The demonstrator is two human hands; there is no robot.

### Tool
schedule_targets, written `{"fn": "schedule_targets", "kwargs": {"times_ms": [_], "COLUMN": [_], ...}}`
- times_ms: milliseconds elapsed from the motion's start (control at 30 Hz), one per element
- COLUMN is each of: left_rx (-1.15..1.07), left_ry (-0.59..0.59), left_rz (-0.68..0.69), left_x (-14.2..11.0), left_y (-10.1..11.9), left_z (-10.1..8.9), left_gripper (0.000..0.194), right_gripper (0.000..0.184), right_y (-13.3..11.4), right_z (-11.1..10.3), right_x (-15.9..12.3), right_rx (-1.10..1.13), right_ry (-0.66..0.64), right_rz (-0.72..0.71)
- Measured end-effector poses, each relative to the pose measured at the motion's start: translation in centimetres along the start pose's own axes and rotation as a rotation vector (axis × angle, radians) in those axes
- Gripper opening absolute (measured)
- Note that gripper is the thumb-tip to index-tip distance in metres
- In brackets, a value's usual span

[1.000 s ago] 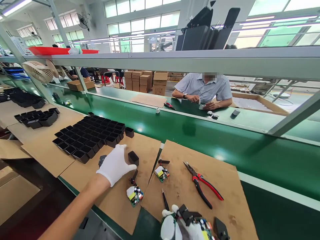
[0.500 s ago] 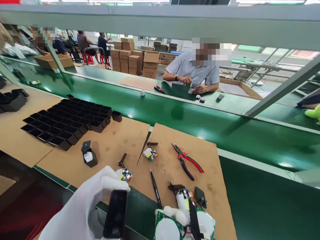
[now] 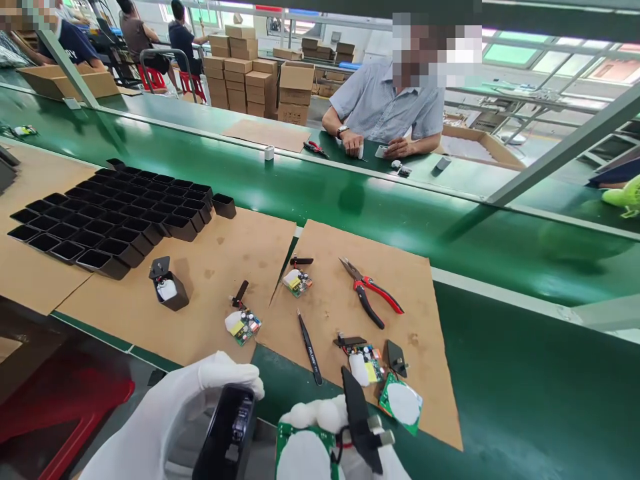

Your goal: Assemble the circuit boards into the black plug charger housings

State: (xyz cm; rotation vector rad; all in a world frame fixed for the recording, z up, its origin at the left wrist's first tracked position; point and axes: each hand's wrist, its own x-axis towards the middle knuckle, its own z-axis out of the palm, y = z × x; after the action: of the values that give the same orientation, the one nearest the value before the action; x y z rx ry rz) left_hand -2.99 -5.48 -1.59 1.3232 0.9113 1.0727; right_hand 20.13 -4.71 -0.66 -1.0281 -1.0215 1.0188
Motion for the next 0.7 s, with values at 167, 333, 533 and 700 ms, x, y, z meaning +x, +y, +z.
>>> {"fn": "schedule_targets", "kwargs": {"times_ms": [167, 333, 533, 700], "left_rx": [-0.217, -0.182, 0.067, -0.075], "left_ry": [0.063, 0.258, 0.375, 0.457], "left_rz": [-0.208, -0.188, -0.096, -0.042], "left_x": [0.4, -0.7, -2.0, -2.3], "left_y": [-0.4, -0.4, -0.6, -1.6], "left_z": [1.3, 2.7, 4.4, 5.6], "left_gripper": [0.041, 0.048, 0.036, 0.053], "right_gripper": [0.038, 0.033, 0.025, 0.028], "right_y": [-0.9, -1.6, 0.5, 0.8], "right_z": [2.1, 3.1, 0.3, -1.5], "right_x": [1.2, 1.3, 0.9, -0.4], "right_rx": [-0.028, -0.104, -0.059, 0.002], "right_ry": [-0.043, -0.133, -0.147, -0.088], "right_rz": [-0.018, -0.031, -0.023, 0.108]}}
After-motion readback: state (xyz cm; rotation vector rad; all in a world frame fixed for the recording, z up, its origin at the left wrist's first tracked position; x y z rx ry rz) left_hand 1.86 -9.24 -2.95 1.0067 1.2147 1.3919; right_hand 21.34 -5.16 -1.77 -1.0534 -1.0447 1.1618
